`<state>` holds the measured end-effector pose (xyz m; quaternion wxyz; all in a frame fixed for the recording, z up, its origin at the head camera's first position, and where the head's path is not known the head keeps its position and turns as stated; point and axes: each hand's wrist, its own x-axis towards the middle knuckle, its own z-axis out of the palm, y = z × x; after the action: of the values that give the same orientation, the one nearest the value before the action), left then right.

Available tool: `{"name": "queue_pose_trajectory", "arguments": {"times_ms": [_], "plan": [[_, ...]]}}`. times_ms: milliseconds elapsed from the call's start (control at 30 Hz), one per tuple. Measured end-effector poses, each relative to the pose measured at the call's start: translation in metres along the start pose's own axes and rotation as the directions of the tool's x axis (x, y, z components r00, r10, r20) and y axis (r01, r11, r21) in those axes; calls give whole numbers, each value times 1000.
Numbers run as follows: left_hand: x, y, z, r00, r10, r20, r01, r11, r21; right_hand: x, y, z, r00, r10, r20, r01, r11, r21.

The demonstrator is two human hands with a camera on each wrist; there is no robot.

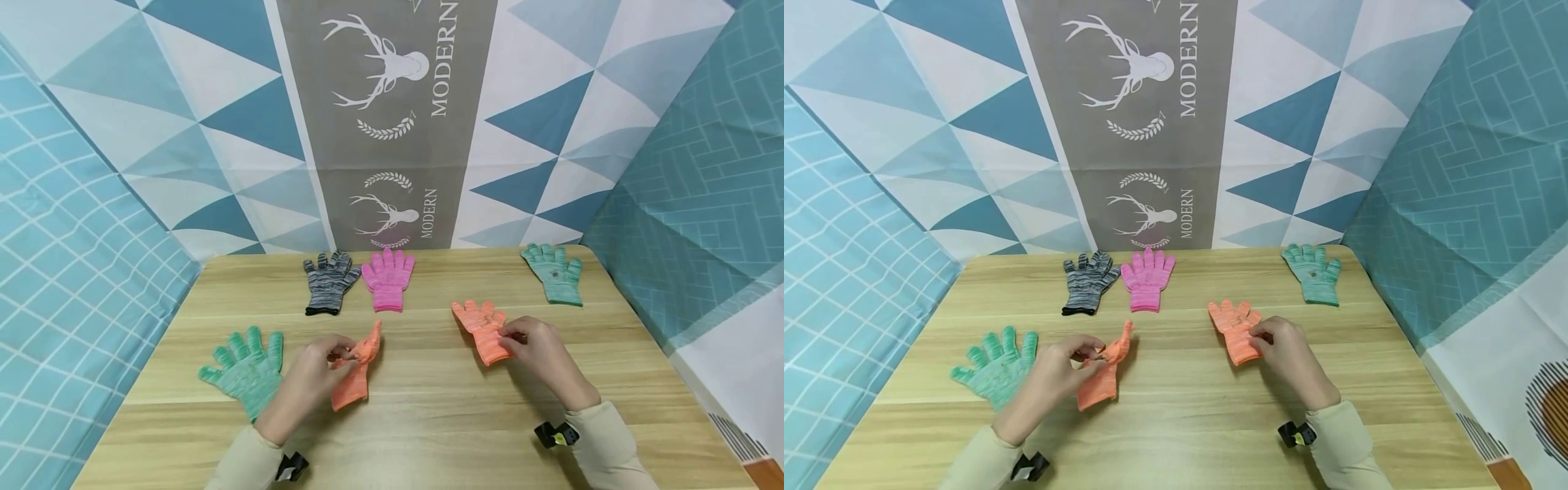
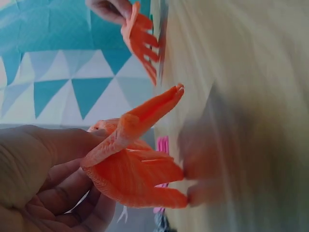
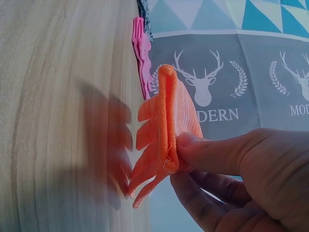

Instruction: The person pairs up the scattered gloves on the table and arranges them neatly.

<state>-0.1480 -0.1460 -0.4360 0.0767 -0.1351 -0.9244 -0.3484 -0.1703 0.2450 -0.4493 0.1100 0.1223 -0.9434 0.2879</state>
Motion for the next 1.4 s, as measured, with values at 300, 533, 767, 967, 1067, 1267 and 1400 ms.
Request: {"name": "queue_pose_trajectory", "arguments": {"times_ms": [300,533,767,967,1067,1267,1400], "plan": [[-10,10,33,991,79,112,-66,992,-112,1,-2,-2,1000,-2,0,2,1000,-1],[-14,6,51,958,146,248,-137,989,-57,2,-4,-3,1000,-11,5,11,1000,7],[-18,6,59,929,211,303,-244,967,74,0,-8,-3,1000,-25,1,25,1000,13],[-22,15,62,901,264,345,-339,924,179,-1,-10,-1,999,-34,4,34,999,18],[-21,22,66,887,271,373,-359,914,190,-2,-12,0,999,-43,0,43,999,27],[-17,36,80,858,311,409,-443,852,281,-3,-20,6,998,-59,0,59,998,33],[-16,44,88,845,320,429,-483,800,355,-4,-26,11,998,-68,-2,68,997,34]]}}
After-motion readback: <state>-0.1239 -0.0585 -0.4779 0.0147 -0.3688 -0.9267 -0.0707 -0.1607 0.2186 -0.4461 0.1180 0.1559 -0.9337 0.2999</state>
